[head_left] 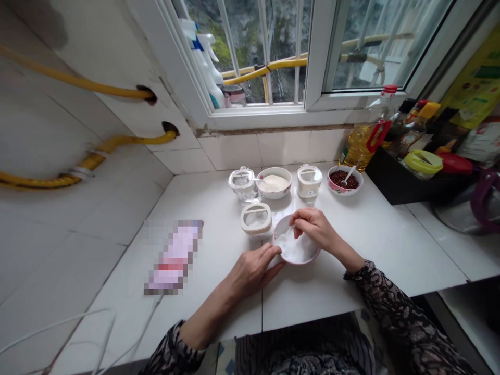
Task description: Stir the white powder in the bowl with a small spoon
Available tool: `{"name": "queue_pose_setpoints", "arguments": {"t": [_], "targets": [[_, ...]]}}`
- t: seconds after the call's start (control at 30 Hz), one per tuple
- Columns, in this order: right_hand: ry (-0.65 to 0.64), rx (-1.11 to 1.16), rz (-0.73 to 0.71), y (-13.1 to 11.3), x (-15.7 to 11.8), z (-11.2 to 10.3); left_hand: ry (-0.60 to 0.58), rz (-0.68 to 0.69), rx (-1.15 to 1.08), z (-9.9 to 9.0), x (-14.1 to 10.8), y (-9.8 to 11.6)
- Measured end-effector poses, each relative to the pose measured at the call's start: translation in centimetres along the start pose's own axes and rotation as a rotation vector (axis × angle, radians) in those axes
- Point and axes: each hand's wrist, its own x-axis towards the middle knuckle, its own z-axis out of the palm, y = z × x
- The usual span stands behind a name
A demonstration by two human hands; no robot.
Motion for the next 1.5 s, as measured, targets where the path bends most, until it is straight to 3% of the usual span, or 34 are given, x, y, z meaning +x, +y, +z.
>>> {"name": "queue_pose_setpoints", "arguments": {"t": [0.17,0.43,0.53,0.63,0.77,0.87,1.07,1.2,1.5], "targets": [[0.017,0.255,0.147,0.0,0.2,-0.5,0.001,-0.007,-0.011,0.0,0.0,0.0],[0.110,0.409,0.174,0.3,0.9,-1.6,-0.004,0.003,-0.009,-0.1,0.1,0.0],[0.178,0.401,0.056,-0.1,0.6,-1.0,0.006,0.009,-0.005,0.0,0.1,0.0],[0.242,0.255,-0.156,-0.6,0.2,0.4,0.016,0.014,0.002,0.1,0.1,-0.1],[0.136,-0.251,-0.538,-0.4,-0.1,1.8,0.013,0.006,0.005,0.2,0.0,-0.2],[0.097,-0.416,-0.666,-0.3,-0.1,1.7,0.010,0.001,-0.001,0.2,-0.1,-0.1],[0.245,-0.298,-0.449,-1.1,-0.5,-0.6,0.010,0.000,-0.017,0.2,-0.1,-0.1],[0.160,-0.387,-0.277,-0.7,-0.4,-1.4,-0.007,-0.008,-0.023,-0.1,0.1,-0.1],[0.011,-0.434,-0.241,0.2,-0.2,0.1,-0.008,-0.006,-0.006,-0.2,0.1,0.1]]}}
